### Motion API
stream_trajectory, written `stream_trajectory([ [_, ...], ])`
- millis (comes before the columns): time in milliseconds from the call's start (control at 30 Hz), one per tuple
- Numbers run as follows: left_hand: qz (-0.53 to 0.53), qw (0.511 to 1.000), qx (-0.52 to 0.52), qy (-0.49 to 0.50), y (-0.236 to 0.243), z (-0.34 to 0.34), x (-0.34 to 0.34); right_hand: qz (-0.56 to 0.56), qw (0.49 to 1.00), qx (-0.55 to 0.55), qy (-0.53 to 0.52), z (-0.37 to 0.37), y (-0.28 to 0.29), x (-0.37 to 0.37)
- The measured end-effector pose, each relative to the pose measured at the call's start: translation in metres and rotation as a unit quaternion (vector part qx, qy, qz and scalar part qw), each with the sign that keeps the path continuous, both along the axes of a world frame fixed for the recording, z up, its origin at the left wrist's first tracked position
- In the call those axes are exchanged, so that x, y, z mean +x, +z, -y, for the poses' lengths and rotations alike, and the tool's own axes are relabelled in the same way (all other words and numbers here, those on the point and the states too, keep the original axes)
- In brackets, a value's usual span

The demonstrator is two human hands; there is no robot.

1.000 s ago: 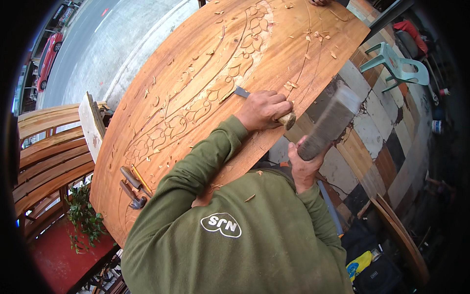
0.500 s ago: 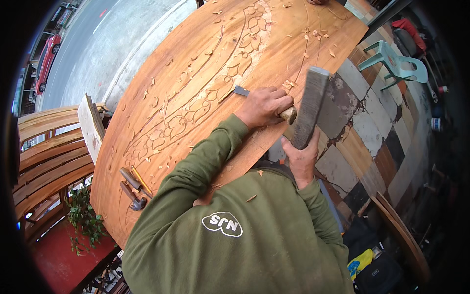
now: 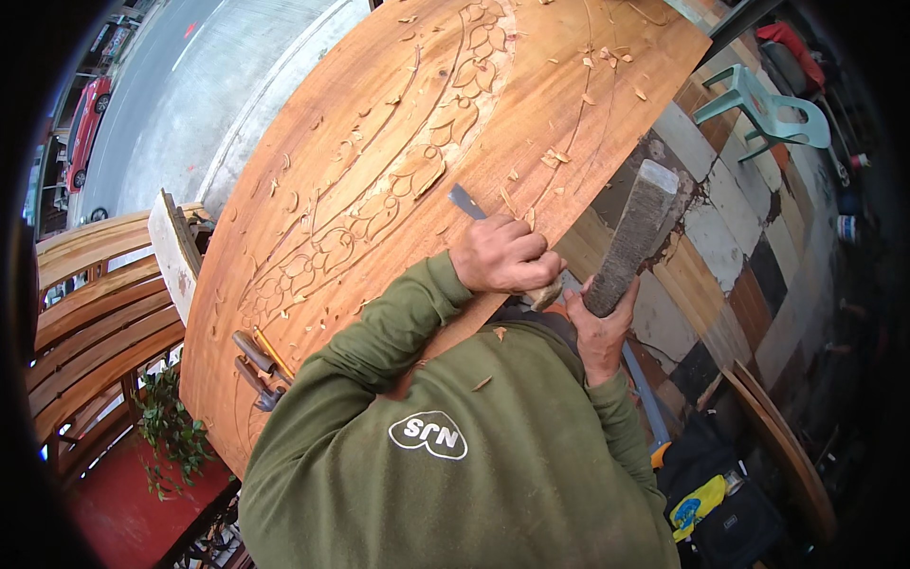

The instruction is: The person carves decorative floral patterns into a large wooden board using a chisel and a heavy wooden mallet.

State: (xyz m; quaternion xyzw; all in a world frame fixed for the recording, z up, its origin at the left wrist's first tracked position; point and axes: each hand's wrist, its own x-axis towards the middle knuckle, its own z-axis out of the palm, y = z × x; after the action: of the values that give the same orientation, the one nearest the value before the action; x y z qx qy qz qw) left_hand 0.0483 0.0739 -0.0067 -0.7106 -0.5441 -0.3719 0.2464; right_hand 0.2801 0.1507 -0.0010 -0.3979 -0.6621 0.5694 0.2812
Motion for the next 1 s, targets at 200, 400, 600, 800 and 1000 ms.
stream_trajectory([
  [200, 0.077, 0.989, -0.12, -0.036, -0.005, -0.017, -0.015, -0.01, 0.997, -0.068, -0.017, 0.006, 0.009, 0.011],
  [400, 0.104, 0.988, -0.117, -0.014, -0.003, -0.01, -0.023, -0.076, 0.997, 0.001, 0.015, -0.009, 0.01, 0.011],
  [600, 0.153, 0.978, -0.12, -0.075, 0.004, -0.002, -0.041, 0.002, 0.924, 0.361, 0.122, -0.019, -0.027, -0.008],
  [800, 0.171, 0.968, -0.156, -0.095, 0.002, 0.011, -0.046, -0.019, 0.875, 0.461, 0.143, -0.022, -0.03, -0.023],
  [1000, 0.092, 0.938, 0.283, 0.177, 0.038, 0.02, -0.117, 0.023, 0.882, 0.452, 0.132, -0.024, -0.017, -0.014],
])
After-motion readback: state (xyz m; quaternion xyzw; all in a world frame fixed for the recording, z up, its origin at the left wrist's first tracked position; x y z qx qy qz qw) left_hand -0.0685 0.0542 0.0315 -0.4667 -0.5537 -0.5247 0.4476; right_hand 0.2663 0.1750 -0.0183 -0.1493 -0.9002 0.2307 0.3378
